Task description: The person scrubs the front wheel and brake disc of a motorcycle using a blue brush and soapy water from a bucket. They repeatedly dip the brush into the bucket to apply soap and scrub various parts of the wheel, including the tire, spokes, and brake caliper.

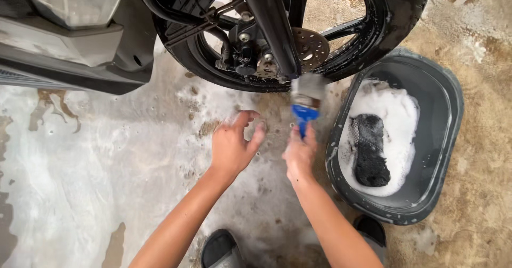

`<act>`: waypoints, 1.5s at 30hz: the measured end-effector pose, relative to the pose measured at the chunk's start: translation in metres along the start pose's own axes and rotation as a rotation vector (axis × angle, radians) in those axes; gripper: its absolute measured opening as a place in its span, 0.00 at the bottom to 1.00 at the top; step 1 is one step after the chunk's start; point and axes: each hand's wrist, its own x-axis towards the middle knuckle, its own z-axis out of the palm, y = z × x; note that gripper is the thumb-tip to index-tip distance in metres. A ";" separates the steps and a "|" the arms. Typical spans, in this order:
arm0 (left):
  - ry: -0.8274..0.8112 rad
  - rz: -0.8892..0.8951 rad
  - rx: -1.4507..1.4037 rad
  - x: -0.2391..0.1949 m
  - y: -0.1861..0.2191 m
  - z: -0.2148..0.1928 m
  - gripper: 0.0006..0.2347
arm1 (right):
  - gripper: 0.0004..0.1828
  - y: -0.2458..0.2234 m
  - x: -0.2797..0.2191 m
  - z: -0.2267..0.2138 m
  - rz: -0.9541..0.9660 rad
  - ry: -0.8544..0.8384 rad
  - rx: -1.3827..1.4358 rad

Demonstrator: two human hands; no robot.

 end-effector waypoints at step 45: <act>0.301 -0.242 -0.329 -0.025 -0.020 -0.021 0.09 | 0.32 -0.046 -0.078 0.070 -0.997 -0.381 -0.536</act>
